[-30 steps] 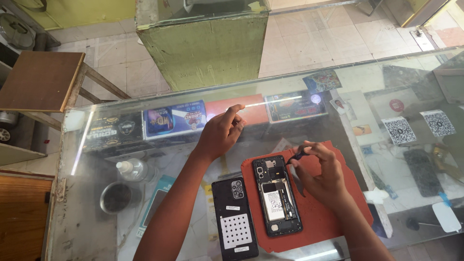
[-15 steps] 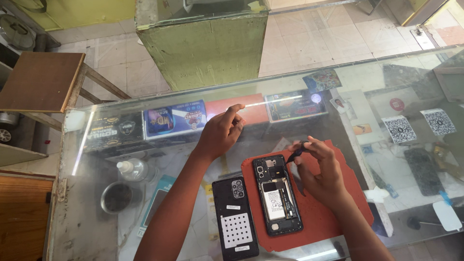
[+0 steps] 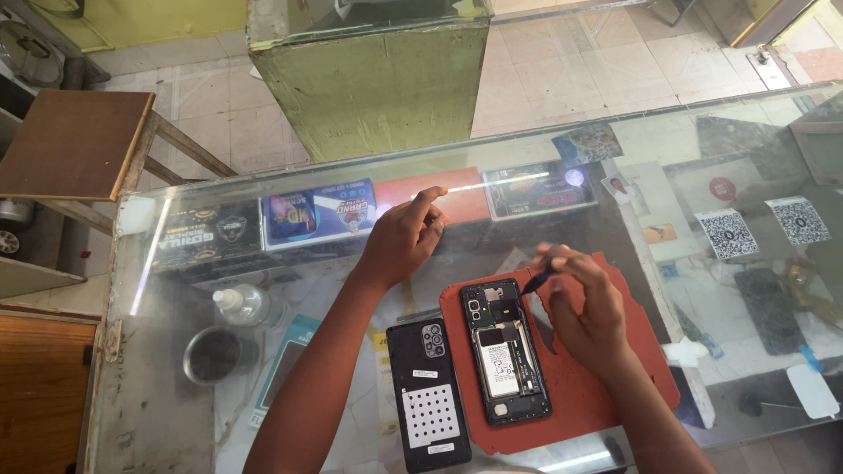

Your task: The person uses a screwdriver to remove screws from the internal frame of a disassembled smartphone. They then use a prying tool to lift and disconnect a small ribbon cable near the top of the device.

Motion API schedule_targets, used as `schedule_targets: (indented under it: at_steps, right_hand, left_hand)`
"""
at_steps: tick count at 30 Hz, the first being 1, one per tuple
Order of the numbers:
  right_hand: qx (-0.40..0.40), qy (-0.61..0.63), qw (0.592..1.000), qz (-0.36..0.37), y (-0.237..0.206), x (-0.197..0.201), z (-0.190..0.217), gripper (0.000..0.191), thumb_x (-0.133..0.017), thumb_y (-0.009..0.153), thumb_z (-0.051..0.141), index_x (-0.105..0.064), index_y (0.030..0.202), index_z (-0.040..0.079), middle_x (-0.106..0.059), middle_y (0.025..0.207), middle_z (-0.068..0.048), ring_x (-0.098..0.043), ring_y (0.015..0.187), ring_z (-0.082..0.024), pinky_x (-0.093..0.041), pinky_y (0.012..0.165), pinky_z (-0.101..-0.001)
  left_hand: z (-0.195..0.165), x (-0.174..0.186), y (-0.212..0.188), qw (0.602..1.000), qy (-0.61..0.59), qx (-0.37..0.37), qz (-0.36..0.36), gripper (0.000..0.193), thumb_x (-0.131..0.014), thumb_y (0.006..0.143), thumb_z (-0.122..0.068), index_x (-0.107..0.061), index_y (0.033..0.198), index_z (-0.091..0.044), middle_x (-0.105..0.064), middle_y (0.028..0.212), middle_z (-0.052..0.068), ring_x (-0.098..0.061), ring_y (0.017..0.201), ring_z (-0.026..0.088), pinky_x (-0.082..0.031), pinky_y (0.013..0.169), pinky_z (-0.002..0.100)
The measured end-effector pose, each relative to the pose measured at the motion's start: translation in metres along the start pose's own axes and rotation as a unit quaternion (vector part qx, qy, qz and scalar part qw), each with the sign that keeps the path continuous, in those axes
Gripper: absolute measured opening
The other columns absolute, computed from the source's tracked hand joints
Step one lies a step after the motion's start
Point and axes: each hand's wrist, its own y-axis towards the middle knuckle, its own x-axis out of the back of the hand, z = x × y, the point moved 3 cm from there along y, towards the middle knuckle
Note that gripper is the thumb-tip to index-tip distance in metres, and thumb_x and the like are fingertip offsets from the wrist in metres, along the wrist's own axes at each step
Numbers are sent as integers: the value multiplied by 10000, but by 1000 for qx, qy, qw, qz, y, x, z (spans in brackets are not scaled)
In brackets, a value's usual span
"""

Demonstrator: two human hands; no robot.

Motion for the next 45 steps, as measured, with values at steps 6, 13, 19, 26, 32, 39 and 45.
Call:
schedule_targets:
  at_steps: [6,13,19,26,32,39,45]
  right_hand:
    - [23,-46,999,2,1,1,2,487,-679,931,-84,-451,1340,50,-709,1236,-131,-716,1181,-238,-489,1156,-491]
    - [48,-87,995,-1,4,0,8,487,-699,891,-48,-462,1299,73,-703,1161,-127,-671,1215,-322,-494,1126,-522]
    - [91,-111,990,9,4,0,9,514,-679,859,-63,-458,1304,68,-698,1083,-112,-685,1126,-314,-483,1128,-563]
    - [72,-97,993,19,5,4,6,517,-599,849,-113,-460,1310,73,-692,1120,-144,-696,1118,-330,-448,1162,-597]
    - [58,-102,993,22,6,4,7,542,-644,825,-105,-456,1299,79,-699,1164,-151,-685,1142,-363,-439,1176,-580]
    - [59,-84,995,-14,-4,-4,-2,599,-735,917,-78,-366,1371,47,-707,1099,-153,-760,1013,-231,-613,890,-348]
    - [40,-45,998,-30,-12,-4,-12,619,-718,909,-106,-368,1394,53,-692,1101,-146,-743,1012,-215,-619,893,-358]
  left_hand:
    - [1,0,0,1000,5,9,4,395,-660,969,-124,-558,1349,-86,-738,899,63,-721,767,225,-567,683,361]
    - [1,0,0,1000,6,-1,-1,401,-655,967,-118,-554,1353,-88,-740,908,49,-728,774,205,-571,699,351]
    - [1,-1,0,1000,3,2,2,401,-653,965,-113,-554,1353,-85,-739,915,56,-730,780,210,-574,690,350]
    - [1,0,0,1000,-1,-6,-1,397,-651,963,-105,-554,1347,-75,-743,922,68,-741,806,224,-582,696,352]
    - [2,-2,0,1000,4,-4,1,397,-652,968,-108,-555,1351,-72,-743,917,69,-740,805,222,-583,701,355]
    - [-6,-1,-1,999,33,-17,11,382,-675,971,-134,-575,1337,-98,-746,892,62,-718,749,231,-563,704,381]
    - [-27,-16,-2,996,-34,-63,46,369,-703,959,-179,-584,1302,-116,-745,971,89,-764,891,229,-601,690,339]
